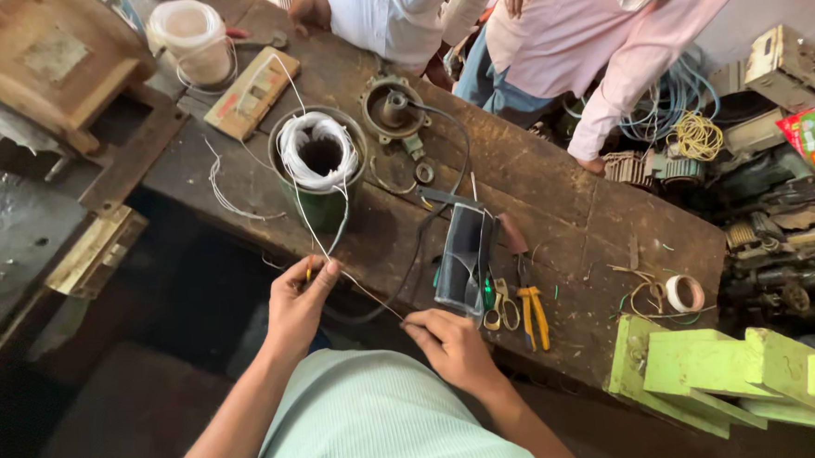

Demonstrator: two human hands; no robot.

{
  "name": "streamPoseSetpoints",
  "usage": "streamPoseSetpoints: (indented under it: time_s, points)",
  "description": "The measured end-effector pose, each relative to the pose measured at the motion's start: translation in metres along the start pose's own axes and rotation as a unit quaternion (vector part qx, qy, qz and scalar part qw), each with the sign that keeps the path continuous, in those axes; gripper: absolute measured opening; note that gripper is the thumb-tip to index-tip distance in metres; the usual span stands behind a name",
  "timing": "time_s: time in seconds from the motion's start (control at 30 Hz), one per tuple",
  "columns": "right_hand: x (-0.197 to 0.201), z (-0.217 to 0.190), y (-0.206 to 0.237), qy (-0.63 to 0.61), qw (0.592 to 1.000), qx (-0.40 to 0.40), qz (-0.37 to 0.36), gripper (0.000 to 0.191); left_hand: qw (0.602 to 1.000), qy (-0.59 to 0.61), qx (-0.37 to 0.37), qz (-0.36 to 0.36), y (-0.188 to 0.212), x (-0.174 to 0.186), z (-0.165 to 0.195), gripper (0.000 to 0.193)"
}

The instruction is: The person strips insulation from a multi-colored cable, twists the exposed conductors, and wraps the joint with insulating tape. They then use pliers and wire cutters to trim and adjust the wires on a workbench in a workshop.

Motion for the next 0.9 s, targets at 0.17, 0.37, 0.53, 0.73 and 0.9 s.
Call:
streamPoseSetpoints:
  time_s: [0.17, 0.37, 0.53, 0.73, 0.9]
  points:
    - [0.014, 0.005, 0.017, 0.069, 0.997, 0.039, -0.014, 0.015, 1.0, -0.008, 0.009, 0.023, 0.004, -0.008, -0.001, 0.02]
    - [-0.015, -0.013, -0.019, 0.011, 0.995, 0.099, -0.02, 0.03, 0.999, -0.036, -0.014, 0.026, 0.003, -0.013, -0.001, 0.019]
    - [-0.038, -0.017, -0.063, -0.087, 0.996, -0.012, 0.001, 0.018, 0.998, -0.043, -0.034, 0.019, 0.001, -0.014, 0.007, 0.02]
    - [-0.031, -0.032, -0.069, -0.025, 0.992, 0.121, 0.001, 0.014, 0.998, -0.049, -0.026, 0.039, -0.004, -0.019, 0.022, 0.022]
    - [-0.017, -0.035, -0.05, 0.01, 0.992, 0.125, 0.02, 0.014, 0.998, -0.004, -0.004, 0.056, -0.006, -0.026, 0.031, 0.017]
Point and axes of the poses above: each hand's wrist, its own y-axis away from the middle knuckle, its own x-axis out of the back of the hand, z = x × y, the point moved 3 cm from there along -y, towards the middle knuckle, and after that the axes turned 7 degrees about -y, right-handed, at the moved point
